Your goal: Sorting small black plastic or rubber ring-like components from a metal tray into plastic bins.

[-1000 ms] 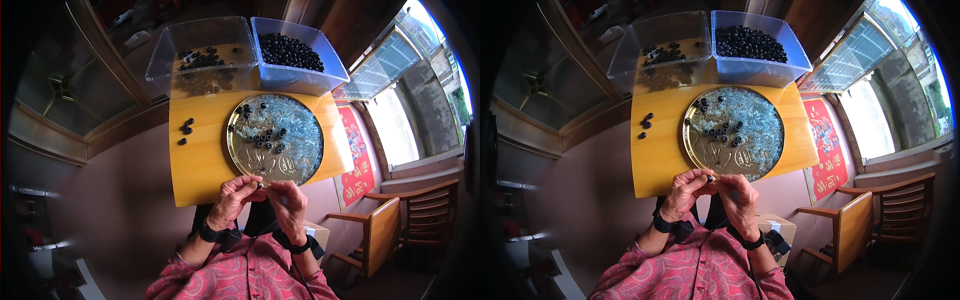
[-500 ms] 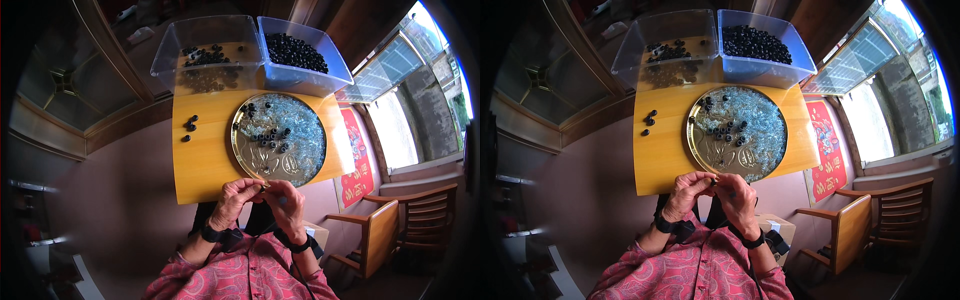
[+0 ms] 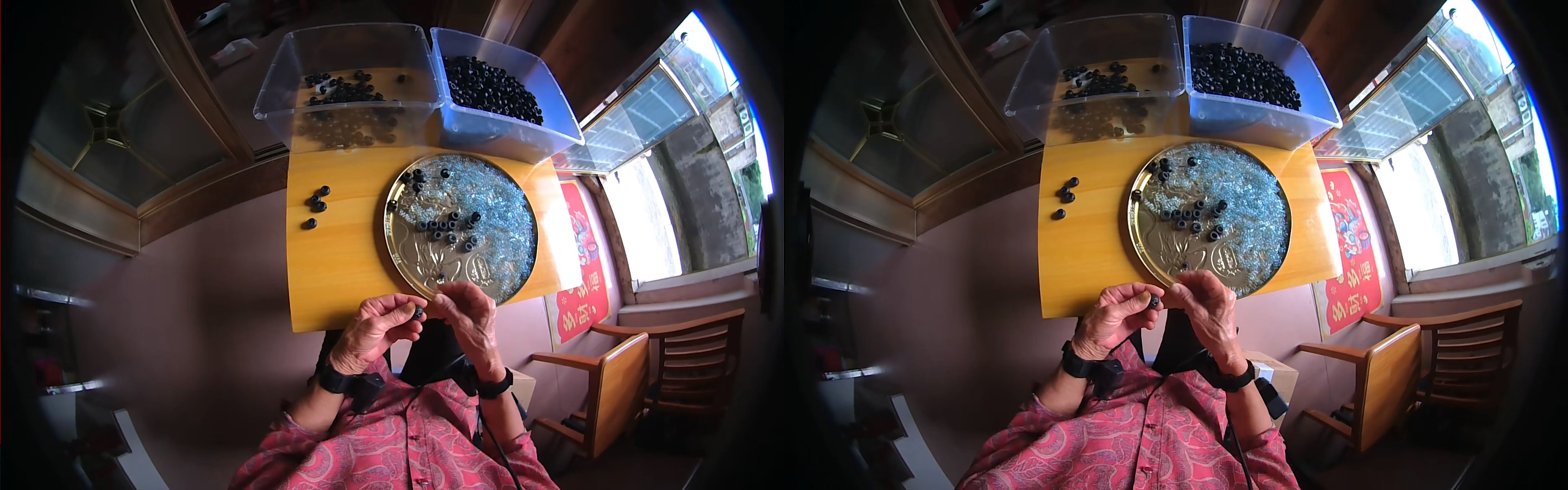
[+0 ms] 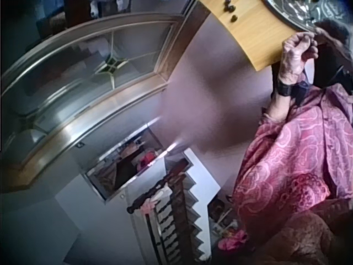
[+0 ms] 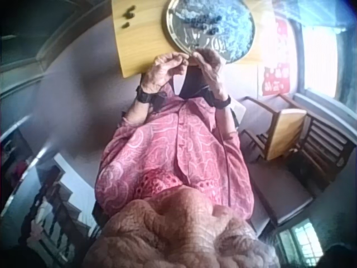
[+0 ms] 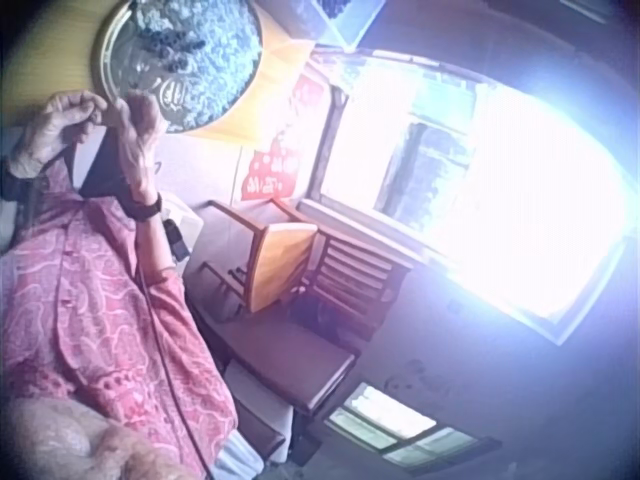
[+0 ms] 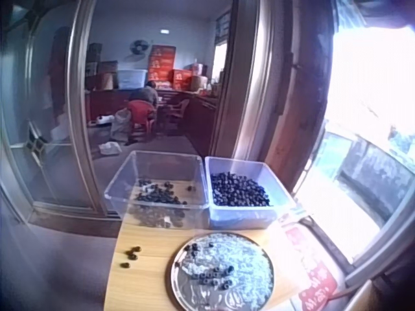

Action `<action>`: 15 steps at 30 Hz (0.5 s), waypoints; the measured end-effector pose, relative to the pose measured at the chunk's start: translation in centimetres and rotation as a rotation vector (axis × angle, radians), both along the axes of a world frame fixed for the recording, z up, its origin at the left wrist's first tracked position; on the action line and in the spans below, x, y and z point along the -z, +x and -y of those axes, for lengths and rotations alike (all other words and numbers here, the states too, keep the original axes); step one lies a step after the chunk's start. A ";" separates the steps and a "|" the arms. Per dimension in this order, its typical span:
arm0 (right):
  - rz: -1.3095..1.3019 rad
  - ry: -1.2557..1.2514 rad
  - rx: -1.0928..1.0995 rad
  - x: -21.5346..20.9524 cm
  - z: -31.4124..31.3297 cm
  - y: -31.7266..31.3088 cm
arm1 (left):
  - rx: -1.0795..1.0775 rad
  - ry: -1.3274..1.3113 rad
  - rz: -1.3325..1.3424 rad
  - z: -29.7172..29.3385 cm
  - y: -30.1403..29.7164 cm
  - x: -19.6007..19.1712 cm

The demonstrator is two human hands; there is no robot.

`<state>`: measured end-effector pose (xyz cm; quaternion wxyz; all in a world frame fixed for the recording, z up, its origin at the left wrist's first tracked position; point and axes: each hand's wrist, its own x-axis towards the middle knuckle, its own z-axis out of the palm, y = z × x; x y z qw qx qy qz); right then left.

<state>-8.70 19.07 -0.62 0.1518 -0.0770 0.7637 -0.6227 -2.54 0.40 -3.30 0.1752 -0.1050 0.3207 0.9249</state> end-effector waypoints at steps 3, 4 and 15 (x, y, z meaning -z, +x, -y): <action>-0.445 0.297 0.090 1.0 0.1 -1.0 | -0.021 0.036 0.035 0.0 0.0 0.2; -0.487 0.369 0.119 1.4 0.1 -1.2 | -0.026 0.033 0.049 0.0 -0.1 0.2; -0.644 0.554 0.077 2.2 0.7 -1.9 | -0.054 0.058 0.056 -0.2 -0.2 0.1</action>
